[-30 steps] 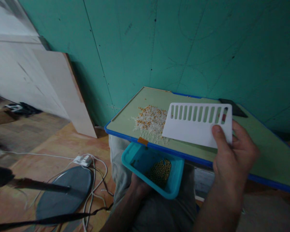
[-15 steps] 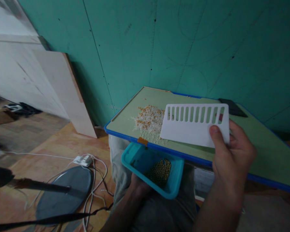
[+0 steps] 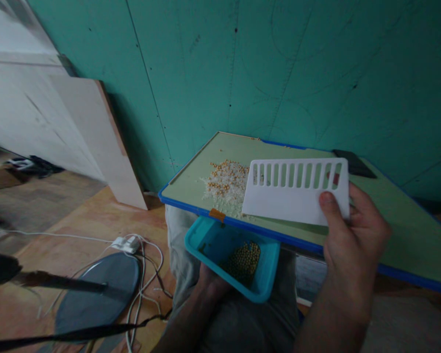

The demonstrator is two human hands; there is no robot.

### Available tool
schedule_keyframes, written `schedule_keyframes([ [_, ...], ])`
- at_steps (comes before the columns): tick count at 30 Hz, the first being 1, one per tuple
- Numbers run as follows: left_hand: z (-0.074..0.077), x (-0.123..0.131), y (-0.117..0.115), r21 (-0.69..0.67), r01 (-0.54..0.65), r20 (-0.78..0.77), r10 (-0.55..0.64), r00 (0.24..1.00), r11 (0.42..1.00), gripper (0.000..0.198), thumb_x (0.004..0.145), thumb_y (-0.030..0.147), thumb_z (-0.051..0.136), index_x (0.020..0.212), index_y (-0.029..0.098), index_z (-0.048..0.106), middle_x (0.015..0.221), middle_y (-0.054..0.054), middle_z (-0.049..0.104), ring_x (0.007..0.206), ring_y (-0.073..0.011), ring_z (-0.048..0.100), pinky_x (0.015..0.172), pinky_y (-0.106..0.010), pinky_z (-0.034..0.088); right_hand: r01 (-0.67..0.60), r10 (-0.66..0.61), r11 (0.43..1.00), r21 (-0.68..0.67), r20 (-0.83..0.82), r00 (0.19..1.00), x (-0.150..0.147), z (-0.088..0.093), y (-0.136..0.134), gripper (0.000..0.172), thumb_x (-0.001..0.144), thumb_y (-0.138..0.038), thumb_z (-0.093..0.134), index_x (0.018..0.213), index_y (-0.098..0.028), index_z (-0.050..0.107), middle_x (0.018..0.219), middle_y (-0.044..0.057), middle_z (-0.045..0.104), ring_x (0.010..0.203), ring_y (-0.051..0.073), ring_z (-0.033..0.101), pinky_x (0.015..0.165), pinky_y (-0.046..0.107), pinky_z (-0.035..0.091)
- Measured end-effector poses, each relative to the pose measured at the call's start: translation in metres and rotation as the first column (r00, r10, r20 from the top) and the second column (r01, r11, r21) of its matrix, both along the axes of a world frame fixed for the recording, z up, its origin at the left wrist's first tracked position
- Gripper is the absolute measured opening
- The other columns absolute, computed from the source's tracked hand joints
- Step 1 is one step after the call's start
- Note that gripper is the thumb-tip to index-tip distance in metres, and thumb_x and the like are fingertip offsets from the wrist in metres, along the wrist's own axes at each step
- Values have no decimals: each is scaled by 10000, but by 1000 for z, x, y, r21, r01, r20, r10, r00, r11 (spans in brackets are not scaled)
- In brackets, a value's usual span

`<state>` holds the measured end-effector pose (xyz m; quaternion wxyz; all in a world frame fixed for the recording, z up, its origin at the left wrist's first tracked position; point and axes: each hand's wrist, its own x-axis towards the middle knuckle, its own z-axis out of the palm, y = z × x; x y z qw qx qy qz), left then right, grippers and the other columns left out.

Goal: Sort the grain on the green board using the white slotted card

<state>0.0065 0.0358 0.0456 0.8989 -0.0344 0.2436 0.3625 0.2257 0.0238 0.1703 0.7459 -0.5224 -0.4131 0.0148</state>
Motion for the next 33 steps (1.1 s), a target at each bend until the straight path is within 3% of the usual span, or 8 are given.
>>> schedule_keyframes([
  [5,4,0,0,13,10,-56,-9,998,1000,556,1106,620,582,1233,246,973,1410,-145,955,1659,-477,700,1403,-644,562,-13,14,1000,17,-25,1000,0,0,0,459,931,-520,1044,1313,-280,959,1301,95,946,1290,356,866,1308,668,635],
  [15,5,-1,2,20,5,-4,-5,1000,1000,490,1111,535,617,1350,250,936,1359,-133,971,1644,-457,719,1401,-640,574,-16,17,1000,14,-68,998,-3,4,-3,424,919,-476,1062,1303,-325,966,1333,83,946,1269,387,880,1271,690,656],
  [20,-2,-2,4,37,-25,59,23,998,999,462,1132,508,601,1251,231,950,1411,-145,957,1645,-414,723,1430,-595,540,-9,13,999,42,-96,995,-6,6,0,411,884,-467,1070,1247,-303,973,1268,88,955,1212,393,880,1239,700,664],
  [24,-9,-3,4,53,-9,110,3,994,999,518,1157,544,585,1331,220,950,1401,-138,960,1633,-394,735,1436,-575,522,26,-17,996,85,-100,995,-5,6,3,334,878,-420,1072,1190,-353,973,1213,74,952,1203,418,878,1198,692,675],
  [29,-12,-2,5,29,1,115,-5,993,1000,617,1174,553,486,1254,185,975,1332,-183,970,1618,-415,744,1455,-621,493,-5,9,998,56,-69,998,-1,2,2,346,908,-464,1070,1219,-359,962,1247,60,950,1183,374,874,1208,652,671],
  [33,-15,-2,4,53,-5,164,-4,986,999,536,1157,524,564,1269,199,976,1322,-161,974,1609,-397,751,1467,-601,479,-39,39,999,18,-47,998,2,0,0,379,899,-495,1076,1190,-287,948,1195,58,949,1110,314,882,1167,576,697],
])
